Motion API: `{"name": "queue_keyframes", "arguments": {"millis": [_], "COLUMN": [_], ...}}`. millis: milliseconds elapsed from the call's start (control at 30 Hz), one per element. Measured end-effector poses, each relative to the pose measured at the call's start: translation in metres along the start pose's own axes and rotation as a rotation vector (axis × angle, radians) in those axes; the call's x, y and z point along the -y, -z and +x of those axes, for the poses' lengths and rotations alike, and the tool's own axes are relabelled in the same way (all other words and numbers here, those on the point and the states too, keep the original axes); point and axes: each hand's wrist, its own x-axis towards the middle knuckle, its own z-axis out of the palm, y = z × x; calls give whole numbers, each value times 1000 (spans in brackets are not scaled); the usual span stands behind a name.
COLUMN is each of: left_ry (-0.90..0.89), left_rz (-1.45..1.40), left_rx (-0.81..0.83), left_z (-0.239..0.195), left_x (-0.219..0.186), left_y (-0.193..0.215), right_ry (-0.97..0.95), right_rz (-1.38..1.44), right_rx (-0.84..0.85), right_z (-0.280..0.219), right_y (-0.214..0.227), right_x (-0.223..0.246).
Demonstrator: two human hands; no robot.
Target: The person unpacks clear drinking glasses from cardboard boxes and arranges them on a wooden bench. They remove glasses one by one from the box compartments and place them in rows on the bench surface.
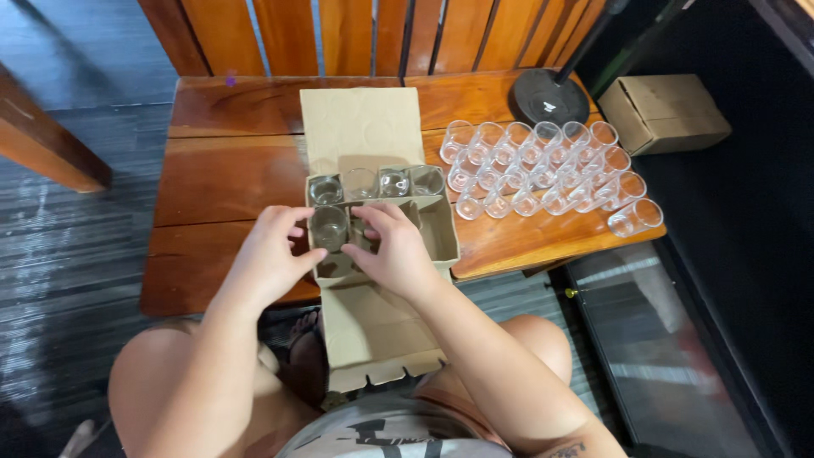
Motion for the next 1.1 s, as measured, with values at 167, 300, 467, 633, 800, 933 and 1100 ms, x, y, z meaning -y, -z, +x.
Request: {"name": "queue_keyframes", "arguments": {"millis": [167,300,467,633,800,933,1100], "left_ry": [-17,-29,-18,-6,29,18,46], "left_rz": [-15,-13,-21,-38,42,115,90], "left_rx": [2,3,-10,-26,0,1,-11], "left_z": [5,10,9,10,10,13,15], "left_x": [12,21,23,27,14,12,13], "left_y": [-8,-12,-13,-17,-11,-11,-13], "right_ry": [3,-30,-38,-45,-44,-42,-44], "right_rz": [-243,-291,-319,-340,-351,-367,-356], "right_rx": [91,116,117,125,128,119,137], "right_z": [11,15,14,14,14,13,14], "right_y": [-13,-23,-26,-27,-27,-30,-30], "right_x": [-5,-15,-14,-14,-16,-23,-25]}}
